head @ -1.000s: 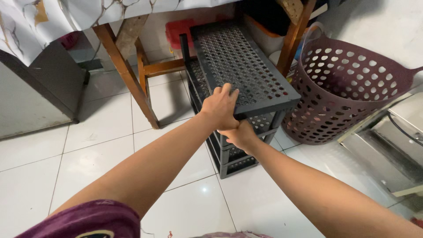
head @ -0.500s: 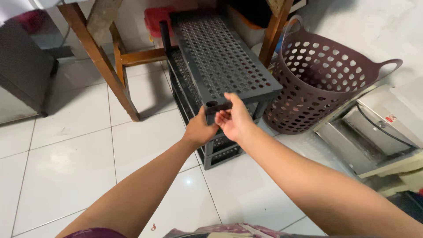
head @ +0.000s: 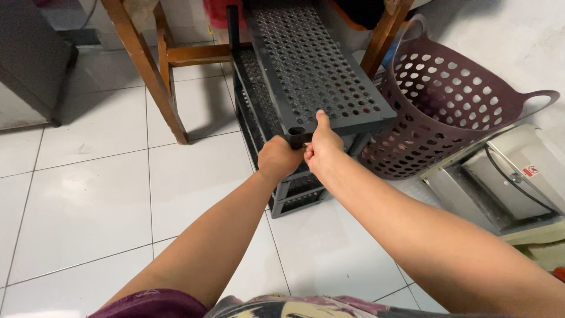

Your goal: The person assembles a black plastic stool by inserting cylindrical legs into the perforated seat panels. They repeatedly insert and remove legs, reposition the panels, and adjust the components on the tiled floor.

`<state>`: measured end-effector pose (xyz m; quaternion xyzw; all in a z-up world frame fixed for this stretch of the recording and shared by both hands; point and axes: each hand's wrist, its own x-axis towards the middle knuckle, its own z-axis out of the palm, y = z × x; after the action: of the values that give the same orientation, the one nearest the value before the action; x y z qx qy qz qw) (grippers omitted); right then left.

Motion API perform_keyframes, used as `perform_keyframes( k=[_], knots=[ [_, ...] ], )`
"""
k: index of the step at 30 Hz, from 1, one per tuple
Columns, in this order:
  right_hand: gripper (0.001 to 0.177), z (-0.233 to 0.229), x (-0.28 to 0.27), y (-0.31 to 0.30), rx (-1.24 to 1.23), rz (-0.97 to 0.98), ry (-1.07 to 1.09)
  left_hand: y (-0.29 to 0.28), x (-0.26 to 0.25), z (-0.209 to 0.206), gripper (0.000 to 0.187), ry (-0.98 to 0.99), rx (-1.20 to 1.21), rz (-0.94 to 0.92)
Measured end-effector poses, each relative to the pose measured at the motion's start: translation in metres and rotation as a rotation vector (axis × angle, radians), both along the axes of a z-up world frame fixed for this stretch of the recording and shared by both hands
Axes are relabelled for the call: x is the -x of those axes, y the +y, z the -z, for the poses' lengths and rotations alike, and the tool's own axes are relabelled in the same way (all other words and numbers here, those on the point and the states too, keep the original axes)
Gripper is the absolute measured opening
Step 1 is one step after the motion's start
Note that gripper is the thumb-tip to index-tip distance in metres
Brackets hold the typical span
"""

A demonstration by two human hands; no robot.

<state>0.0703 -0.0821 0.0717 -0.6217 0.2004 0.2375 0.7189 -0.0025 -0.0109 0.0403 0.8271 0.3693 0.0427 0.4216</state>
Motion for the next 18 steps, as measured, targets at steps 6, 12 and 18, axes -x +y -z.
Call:
perform_keyframes(
  k=[6, 12, 18],
  knots=[
    [0.040, -0.064, -0.011, 0.004, -0.143, -0.029, -0.008, 0.002, 0.003, -0.001, 0.050, 0.037, -0.023, 0.066],
    [0.056, -0.058, -0.016, -0.024, -0.063, -0.079, -0.144, 0.008, 0.000, 0.000, 0.045, 0.057, -0.023, 0.097],
    [0.050, -0.025, -0.031, -0.043, 0.125, -0.120, -0.240, 0.020, 0.003, -0.004, 0.040, -0.018, -0.058, 0.116]
  ],
)
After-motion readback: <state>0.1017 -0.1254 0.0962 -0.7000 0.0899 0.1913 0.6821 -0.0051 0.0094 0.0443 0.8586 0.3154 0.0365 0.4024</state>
